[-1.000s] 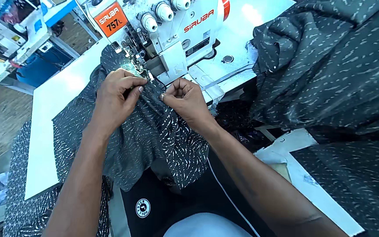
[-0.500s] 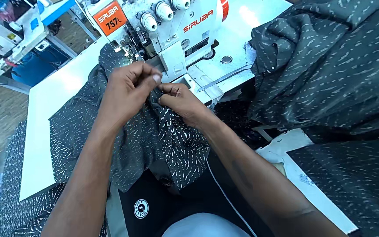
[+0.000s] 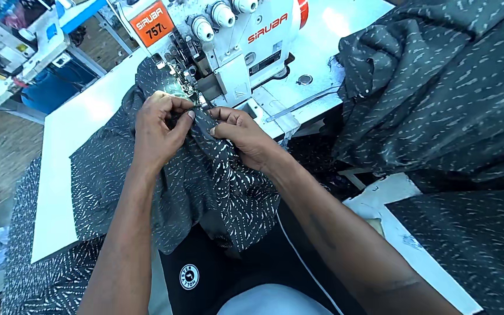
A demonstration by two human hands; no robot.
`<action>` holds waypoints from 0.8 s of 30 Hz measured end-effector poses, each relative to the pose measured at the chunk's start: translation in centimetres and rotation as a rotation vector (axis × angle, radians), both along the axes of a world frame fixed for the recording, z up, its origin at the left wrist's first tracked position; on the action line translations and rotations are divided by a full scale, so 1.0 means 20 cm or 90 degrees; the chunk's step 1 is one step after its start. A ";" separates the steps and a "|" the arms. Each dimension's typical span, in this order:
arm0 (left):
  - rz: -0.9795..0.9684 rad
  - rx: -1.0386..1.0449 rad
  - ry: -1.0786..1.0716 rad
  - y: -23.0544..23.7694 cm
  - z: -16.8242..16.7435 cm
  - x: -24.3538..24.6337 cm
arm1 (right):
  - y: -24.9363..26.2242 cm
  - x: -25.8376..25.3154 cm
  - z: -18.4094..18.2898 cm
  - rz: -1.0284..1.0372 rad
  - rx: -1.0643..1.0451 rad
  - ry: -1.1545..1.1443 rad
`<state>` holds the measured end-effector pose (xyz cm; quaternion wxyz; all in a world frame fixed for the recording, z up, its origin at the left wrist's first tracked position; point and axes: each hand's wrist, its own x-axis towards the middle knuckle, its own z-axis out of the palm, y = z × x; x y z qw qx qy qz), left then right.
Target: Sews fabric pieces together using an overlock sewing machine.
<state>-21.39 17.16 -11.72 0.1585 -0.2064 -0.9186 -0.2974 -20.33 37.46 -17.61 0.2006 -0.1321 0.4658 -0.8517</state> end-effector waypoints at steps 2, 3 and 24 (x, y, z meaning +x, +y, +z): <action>-0.031 0.011 -0.003 -0.02 0.01 -0.02 | 0.00 0.00 0.01 0.013 -0.020 -0.017; -0.036 0.016 -0.004 -0.02 0.01 -0.03 | 0.00 0.00 0.01 0.021 -0.027 -0.025; 0.013 -0.109 0.093 0.08 -0.01 0.07 | 0.09 -0.05 -0.02 0.112 -0.014 0.020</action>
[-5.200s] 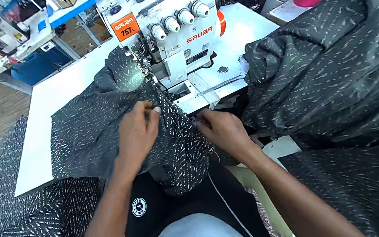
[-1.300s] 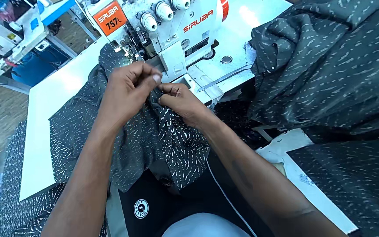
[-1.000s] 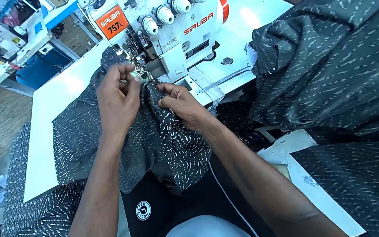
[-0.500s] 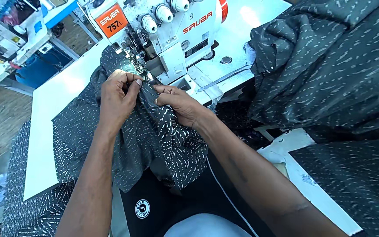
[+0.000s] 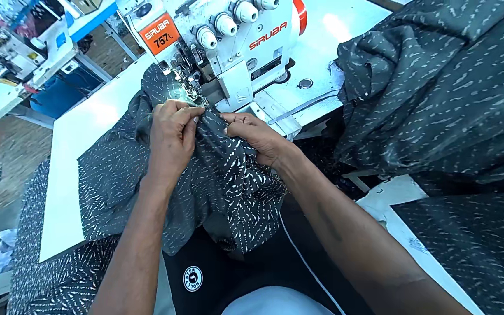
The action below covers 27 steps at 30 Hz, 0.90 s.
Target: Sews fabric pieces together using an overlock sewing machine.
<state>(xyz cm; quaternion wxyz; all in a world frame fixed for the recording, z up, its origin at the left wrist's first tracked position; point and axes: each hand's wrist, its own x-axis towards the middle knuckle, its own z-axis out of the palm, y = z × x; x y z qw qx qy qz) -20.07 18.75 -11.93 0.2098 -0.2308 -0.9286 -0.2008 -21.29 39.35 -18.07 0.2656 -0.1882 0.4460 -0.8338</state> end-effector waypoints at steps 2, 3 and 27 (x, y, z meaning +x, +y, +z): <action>0.008 -0.002 0.006 0.02 -0.01 0.01 | 0.01 0.00 0.00 -0.012 -0.005 0.009; 0.008 0.003 0.006 0.02 -0.02 0.01 | 0.01 0.00 0.01 -0.020 0.000 0.015; 0.448 -0.034 -0.159 -0.63 -0.24 0.65 | 0.01 0.05 -0.01 -0.154 0.244 0.199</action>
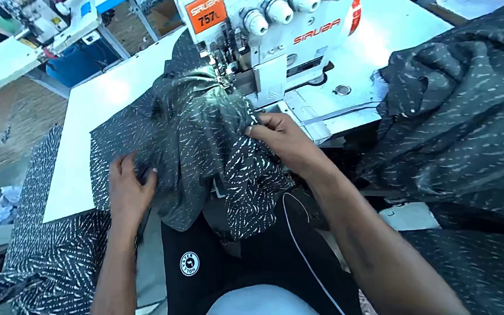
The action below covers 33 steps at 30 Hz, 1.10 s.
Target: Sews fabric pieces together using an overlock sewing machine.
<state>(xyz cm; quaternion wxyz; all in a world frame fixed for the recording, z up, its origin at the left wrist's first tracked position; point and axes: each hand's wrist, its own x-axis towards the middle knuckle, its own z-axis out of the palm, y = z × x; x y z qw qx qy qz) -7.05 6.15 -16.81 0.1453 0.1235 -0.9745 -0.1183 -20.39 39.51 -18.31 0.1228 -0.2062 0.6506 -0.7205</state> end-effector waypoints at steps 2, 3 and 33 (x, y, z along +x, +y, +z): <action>0.074 0.009 -0.085 -0.13 0.00 0.07 | 0.02 0.01 0.03 0.054 -0.050 -0.019; 0.080 0.028 -0.098 -0.18 0.02 0.06 | 0.03 0.01 0.04 0.096 -0.098 -0.055; -0.135 0.436 0.186 -0.34 0.48 -0.41 | -0.05 0.44 -0.43 0.179 0.445 -0.035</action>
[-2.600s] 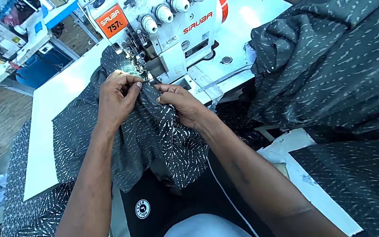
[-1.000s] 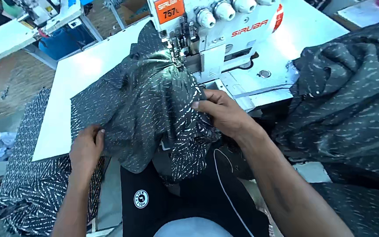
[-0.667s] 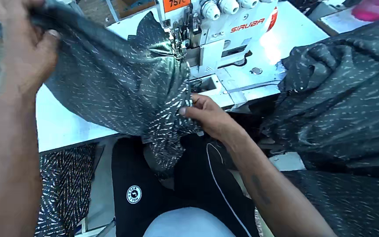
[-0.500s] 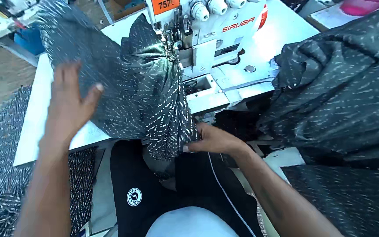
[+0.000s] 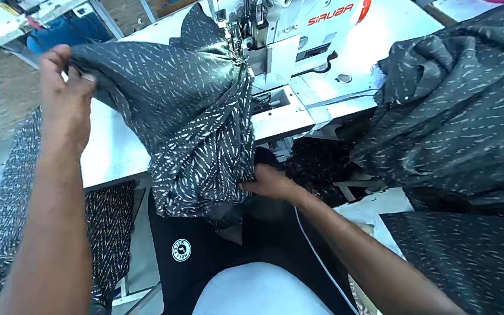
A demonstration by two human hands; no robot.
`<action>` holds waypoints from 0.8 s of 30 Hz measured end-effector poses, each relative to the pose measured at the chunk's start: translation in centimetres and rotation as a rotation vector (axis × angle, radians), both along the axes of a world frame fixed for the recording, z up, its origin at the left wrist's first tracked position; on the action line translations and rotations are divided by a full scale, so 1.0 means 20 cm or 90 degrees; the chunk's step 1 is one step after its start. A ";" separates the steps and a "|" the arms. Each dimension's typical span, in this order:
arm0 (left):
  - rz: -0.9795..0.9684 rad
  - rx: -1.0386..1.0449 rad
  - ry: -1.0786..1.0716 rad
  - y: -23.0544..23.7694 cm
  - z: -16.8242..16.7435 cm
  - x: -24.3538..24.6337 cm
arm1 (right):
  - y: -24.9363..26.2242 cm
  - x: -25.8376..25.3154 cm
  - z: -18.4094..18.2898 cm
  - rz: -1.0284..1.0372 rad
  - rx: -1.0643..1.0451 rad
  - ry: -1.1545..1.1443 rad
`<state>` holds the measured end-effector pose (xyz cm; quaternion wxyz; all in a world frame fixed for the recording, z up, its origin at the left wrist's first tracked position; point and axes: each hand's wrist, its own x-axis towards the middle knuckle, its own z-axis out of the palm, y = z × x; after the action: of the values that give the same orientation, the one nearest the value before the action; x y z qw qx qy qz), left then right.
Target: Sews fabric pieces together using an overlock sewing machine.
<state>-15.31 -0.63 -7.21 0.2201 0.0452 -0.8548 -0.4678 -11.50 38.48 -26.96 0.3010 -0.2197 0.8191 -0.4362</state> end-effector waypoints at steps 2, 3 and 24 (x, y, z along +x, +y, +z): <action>0.056 -0.173 -0.070 0.05 -0.08 0.09 | 0.02 0.05 0.00 -0.011 0.144 0.087; 0.085 -0.236 -0.115 0.09 -0.13 0.16 | 0.03 0.10 0.05 -0.053 0.173 0.152; 0.082 0.187 0.142 0.20 0.10 0.11 | -0.07 0.07 0.38 0.025 -0.443 0.136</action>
<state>-13.12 3.29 -5.23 0.3341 0.0792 -0.7430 -0.5745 -10.01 37.15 -19.37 0.1296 -0.3689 0.6441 -0.6574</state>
